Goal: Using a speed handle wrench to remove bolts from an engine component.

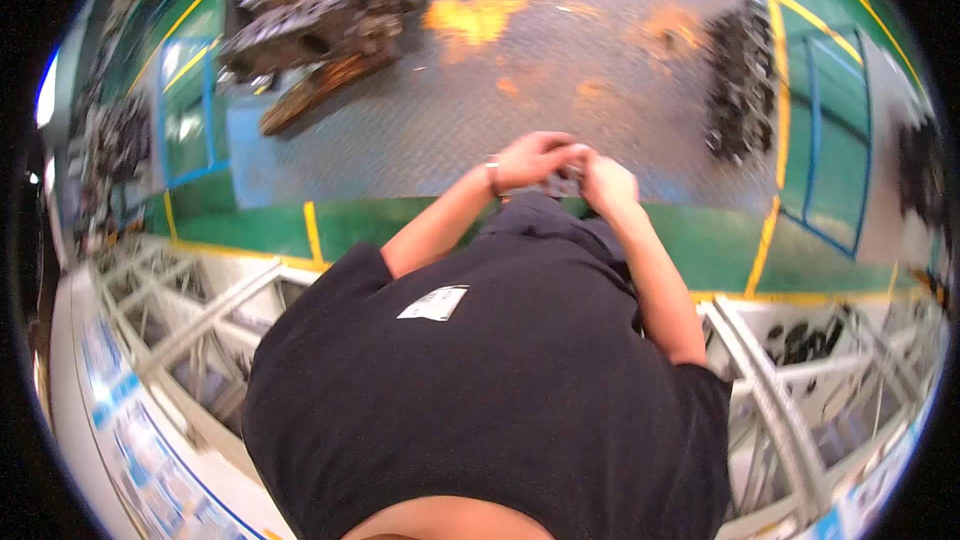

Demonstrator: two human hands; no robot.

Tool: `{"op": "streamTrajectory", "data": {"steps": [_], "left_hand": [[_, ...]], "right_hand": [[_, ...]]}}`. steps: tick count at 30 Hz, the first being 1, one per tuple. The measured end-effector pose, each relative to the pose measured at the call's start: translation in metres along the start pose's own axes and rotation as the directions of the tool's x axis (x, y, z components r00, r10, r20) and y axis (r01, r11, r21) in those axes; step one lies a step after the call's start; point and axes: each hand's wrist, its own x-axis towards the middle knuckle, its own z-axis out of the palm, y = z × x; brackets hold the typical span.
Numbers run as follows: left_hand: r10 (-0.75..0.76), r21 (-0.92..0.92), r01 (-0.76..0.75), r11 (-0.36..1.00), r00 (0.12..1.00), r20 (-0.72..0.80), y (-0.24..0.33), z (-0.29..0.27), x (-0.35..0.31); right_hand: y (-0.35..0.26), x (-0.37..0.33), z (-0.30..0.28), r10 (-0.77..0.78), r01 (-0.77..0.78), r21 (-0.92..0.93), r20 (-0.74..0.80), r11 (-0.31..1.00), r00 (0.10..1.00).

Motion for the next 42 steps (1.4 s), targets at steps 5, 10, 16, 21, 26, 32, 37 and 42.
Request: {"op": "streamTrajectory", "data": {"steps": [5,10,16,21,26,32,37,42], "left_hand": [[-0.058,0.081,0.069,0.994,0.989,-0.137,-0.022,-0.011,0.001],[0.019,0.217,0.083,0.973,0.902,-0.431,-0.039,-0.004,0.016],[0.089,0.26,0.168,0.951,0.657,-0.748,-0.081,-0.014,0.059],[-0.033,0.088,0.181,0.98,0.575,-0.818,-0.109,-0.02,0.086],[-0.227,-0.15,0.216,0.965,0.396,-0.89,-0.155,-0.053,0.104],[-0.35,-0.313,0.163,0.936,0.316,-0.882,-0.197,-0.074,0.097],[-0.468,-0.448,0.149,0.882,0.15,-0.871,-0.2,-0.073,0.116],[-0.658,-0.658,0.02,0.752,0.065,-0.75,-0.231,-0.088,0.115]], "right_hand": [[-0.001,0.053,0.004,-0.035,0.071,-0.141,0.241,0.988,0.97],[-0.012,0.07,-0.014,-0.21,0.238,-0.123,0.207,0.963,0.956],[0.029,0.114,0.03,-0.571,0.569,-0.103,0.011,0.816,0.821],[0.05,0.13,0.033,-0.643,0.642,-0.04,-0.023,0.766,0.765],[0.126,0.134,-0.05,-0.249,0.485,0.23,-0.632,0.844,0.734],[0.292,0.057,-0.132,0.375,-0.065,0.371,-0.889,0.926,0.263],[0.363,0.027,-0.07,0.902,-0.269,0.861,-0.41,0.432,0.136],[0.36,0.04,-0.055,0.919,-0.038,0.999,0.008,0.008,0.394]]}}
